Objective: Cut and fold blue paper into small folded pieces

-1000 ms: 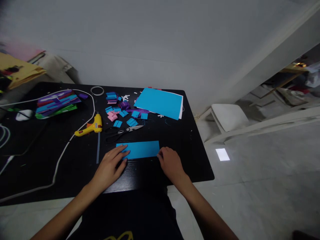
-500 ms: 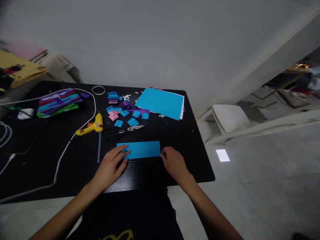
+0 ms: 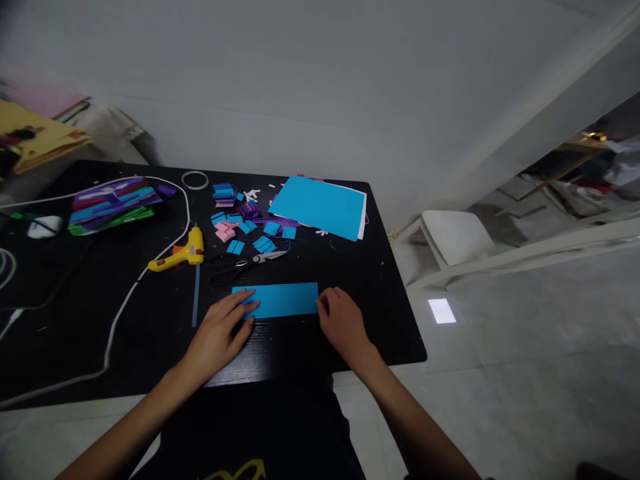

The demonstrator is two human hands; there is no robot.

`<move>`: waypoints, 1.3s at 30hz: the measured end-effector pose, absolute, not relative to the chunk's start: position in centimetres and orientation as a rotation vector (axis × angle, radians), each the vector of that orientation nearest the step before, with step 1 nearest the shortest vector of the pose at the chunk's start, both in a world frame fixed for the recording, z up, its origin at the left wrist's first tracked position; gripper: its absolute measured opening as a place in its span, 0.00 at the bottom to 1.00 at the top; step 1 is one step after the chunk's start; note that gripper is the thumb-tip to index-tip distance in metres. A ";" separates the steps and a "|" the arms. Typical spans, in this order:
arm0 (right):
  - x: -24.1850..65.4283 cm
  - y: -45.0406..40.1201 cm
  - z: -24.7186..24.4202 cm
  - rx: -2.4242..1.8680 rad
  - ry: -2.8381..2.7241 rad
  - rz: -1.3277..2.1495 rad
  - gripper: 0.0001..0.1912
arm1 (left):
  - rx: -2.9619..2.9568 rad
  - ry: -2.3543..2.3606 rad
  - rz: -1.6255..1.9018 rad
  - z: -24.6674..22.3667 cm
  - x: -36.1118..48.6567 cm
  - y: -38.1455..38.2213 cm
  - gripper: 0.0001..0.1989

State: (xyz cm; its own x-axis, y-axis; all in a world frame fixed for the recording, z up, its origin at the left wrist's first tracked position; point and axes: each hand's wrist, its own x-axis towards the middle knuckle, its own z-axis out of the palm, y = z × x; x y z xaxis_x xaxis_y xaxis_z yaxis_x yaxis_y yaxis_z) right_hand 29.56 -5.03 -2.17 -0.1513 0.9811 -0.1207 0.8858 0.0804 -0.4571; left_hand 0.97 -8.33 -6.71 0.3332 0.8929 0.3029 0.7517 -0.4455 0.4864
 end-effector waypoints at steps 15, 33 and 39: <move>21.7 -5.3 -4.2 -1.499 -2.378 0.721 0.04 | 2.270 1.537 0.776 -6.8 0.8 -8.4 0.12; 29.2 -5.6 -2.3 -1.784 -2.235 0.756 0.07 | 2.332 1.540 0.805 -6.6 1.1 -8.3 0.12; 29.0 -5.5 -2.4 -1.801 -2.224 0.760 0.06 | 2.425 1.574 0.769 -6.3 3.5 -8.3 0.10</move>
State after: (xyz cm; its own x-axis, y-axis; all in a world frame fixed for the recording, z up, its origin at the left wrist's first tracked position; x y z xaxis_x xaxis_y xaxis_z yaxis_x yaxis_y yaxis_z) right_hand 29.01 -5.48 -2.43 -0.2497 0.9524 -0.1750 0.8602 0.1351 -0.4917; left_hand 3.52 -8.32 -6.34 0.3179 0.8868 0.3354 0.8098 -0.4380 0.3904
